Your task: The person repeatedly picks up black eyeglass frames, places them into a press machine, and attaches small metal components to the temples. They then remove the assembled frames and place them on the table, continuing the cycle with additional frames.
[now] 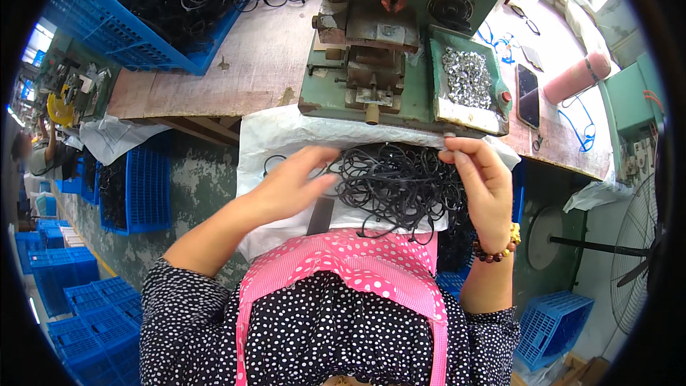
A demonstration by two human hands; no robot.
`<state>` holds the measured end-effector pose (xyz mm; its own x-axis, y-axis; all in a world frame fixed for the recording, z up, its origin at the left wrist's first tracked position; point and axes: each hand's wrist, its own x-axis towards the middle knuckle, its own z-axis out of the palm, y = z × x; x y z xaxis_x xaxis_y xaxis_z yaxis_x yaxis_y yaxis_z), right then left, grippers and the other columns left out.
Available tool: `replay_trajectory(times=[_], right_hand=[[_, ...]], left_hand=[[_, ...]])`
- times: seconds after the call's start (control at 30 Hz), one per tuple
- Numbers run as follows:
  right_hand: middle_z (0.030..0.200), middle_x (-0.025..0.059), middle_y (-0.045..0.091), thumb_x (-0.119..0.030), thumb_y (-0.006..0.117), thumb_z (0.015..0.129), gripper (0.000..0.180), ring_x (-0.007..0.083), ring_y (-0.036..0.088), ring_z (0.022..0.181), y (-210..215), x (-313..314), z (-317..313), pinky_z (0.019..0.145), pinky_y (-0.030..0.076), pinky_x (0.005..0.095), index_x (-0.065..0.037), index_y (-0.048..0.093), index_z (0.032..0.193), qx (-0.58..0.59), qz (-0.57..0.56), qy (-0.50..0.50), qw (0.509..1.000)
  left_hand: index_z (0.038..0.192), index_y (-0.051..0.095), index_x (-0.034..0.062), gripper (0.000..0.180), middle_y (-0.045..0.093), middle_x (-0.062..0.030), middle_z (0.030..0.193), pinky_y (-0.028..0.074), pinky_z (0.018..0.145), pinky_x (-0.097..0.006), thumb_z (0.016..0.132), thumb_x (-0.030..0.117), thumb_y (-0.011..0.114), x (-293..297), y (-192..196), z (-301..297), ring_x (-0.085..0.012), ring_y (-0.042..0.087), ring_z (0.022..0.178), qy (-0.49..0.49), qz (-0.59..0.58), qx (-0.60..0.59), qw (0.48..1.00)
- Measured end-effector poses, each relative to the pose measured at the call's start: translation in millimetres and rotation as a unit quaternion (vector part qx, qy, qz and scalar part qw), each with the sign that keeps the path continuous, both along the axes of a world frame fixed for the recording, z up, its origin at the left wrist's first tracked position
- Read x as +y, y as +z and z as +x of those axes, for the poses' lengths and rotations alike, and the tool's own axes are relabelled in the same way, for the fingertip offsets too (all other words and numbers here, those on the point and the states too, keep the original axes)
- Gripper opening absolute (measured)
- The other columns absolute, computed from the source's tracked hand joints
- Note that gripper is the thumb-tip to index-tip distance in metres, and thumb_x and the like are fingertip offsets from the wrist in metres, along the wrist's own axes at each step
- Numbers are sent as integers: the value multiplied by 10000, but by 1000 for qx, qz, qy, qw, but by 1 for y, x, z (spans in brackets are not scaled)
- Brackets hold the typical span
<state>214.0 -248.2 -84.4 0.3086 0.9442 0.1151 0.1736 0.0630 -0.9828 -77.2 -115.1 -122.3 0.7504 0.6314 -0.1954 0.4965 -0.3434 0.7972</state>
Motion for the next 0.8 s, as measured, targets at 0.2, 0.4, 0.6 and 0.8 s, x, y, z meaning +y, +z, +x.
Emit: replay_trajectory(times=[0.2,0.4,0.6,0.8], right_hand=[[1049,58,705,-21,553,1029,180,120,680,991,-7,3,3,892,509,240,39,650,1168,12,-15,-2,1000],[992,66,724,-23,575,1009,159,125,695,963,-2,19,-27,865,522,254,28,669,1126,-32,5,79,996],[970,103,736,-39,602,986,157,166,713,916,-7,25,-54,826,545,280,12,686,1109,-70,-6,105,992],[1025,158,712,-86,646,942,173,318,695,960,-19,37,-101,849,545,373,-13,698,1091,-197,73,255,944]], left_hand=[[1453,512,54,488,615,-176,1321,432,1088,-394,1015,256,589,-21,3,-42,-289,567,1270,-108,-45,57,992],[1230,695,37,293,671,-149,1180,457,1012,-358,1028,202,564,-45,6,-36,-257,613,1150,-93,-225,-72,967],[985,730,28,152,694,-158,895,539,748,-416,952,142,634,-98,37,-94,-337,679,822,85,61,79,991],[1005,730,5,228,728,-203,965,558,777,-432,966,180,589,-139,-2,-140,-381,701,864,218,-122,173,953]])
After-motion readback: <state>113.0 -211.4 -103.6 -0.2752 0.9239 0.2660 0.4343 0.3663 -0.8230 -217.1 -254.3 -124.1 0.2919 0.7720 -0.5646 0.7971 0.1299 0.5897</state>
